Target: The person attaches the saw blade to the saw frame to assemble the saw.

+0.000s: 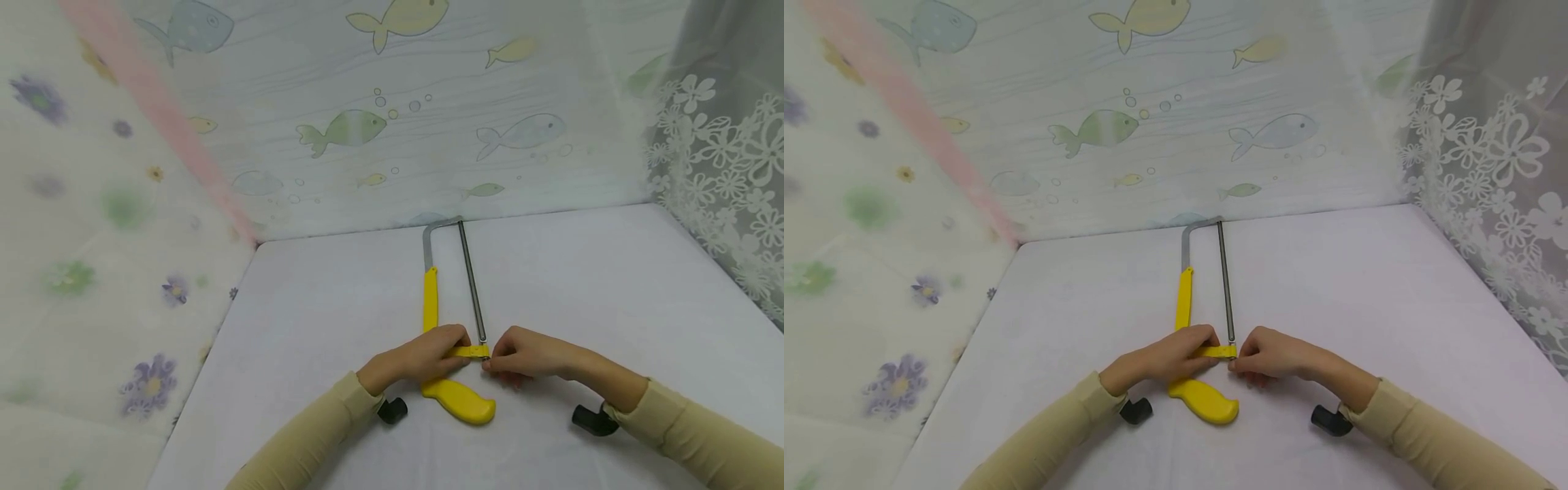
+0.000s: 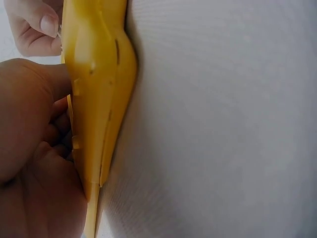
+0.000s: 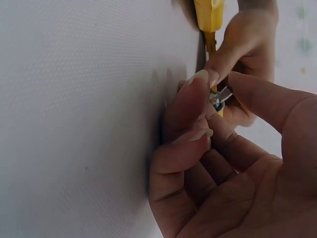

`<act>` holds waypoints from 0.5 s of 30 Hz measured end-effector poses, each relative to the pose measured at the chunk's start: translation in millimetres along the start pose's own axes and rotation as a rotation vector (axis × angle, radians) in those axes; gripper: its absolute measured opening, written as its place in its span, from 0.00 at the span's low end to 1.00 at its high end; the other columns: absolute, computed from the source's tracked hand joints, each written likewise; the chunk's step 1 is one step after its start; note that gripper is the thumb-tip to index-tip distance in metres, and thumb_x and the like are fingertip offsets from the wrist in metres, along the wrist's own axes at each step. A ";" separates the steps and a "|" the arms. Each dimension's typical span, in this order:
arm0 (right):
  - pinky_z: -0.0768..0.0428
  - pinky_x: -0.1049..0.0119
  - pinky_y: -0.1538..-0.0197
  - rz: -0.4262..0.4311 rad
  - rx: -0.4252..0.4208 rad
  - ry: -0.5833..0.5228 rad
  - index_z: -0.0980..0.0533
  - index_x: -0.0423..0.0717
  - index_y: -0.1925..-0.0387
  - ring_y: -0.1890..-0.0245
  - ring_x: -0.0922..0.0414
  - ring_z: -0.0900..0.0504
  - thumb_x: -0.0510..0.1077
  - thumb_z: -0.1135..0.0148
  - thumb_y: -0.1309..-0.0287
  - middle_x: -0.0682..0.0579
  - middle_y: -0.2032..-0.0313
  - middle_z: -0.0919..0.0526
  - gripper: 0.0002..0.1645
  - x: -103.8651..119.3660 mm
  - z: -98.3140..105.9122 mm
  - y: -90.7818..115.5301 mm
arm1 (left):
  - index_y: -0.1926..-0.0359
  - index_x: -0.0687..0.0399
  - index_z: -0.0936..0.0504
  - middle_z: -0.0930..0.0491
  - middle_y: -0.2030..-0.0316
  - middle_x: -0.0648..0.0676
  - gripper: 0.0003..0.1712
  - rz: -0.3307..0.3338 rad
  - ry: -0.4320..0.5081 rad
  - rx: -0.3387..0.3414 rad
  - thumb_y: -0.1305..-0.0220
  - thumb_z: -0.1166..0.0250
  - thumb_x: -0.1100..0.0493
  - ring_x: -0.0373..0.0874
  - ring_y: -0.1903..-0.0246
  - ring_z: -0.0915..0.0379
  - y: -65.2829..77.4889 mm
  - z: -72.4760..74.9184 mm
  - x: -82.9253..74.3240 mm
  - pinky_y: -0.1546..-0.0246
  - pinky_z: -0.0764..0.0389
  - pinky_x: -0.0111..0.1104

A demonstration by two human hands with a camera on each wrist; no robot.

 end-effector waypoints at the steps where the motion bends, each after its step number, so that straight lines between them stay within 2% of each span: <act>1: 0.38 0.71 0.78 0.003 0.002 0.007 0.17 0.41 0.74 0.83 0.60 0.33 0.48 0.35 0.32 0.52 0.82 0.23 0.18 -0.3 0.8 0.5 | 0.50 0.53 0.25 0.24 0.57 0.44 0.08 -0.001 0.003 0.000 0.24 0.39 0.56 0.34 0.61 0.30 0.0 -0.2 0.2 0.55 0.27 0.23; 8: 0.33 0.70 0.77 0.041 0.004 0.029 0.17 0.42 0.69 0.80 0.59 0.29 0.44 0.35 0.33 0.52 0.78 0.22 0.10 -4.0 4.4 2.7 | 0.49 0.52 0.25 0.23 0.57 0.44 0.09 -0.005 -0.015 0.000 0.24 0.39 0.56 0.34 0.60 0.30 -0.6 -2.3 1.1 0.55 0.27 0.22; 15: 0.34 0.70 0.78 0.058 -0.008 0.045 0.18 0.42 0.72 0.83 0.60 0.32 0.44 0.34 0.34 0.53 0.81 0.24 0.12 -3.8 3.5 0.0 | 0.49 0.53 0.26 0.24 0.57 0.45 0.09 -0.011 -0.031 -0.003 0.24 0.39 0.56 0.34 0.61 0.31 -0.6 -0.6 0.3 0.56 0.28 0.22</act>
Point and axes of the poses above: each hand's wrist, its own y-axis away from the middle knuckle, its own z-axis out of the back of the hand, x = y × z, the point moved 3 cm from there along -y, towards the middle knuckle
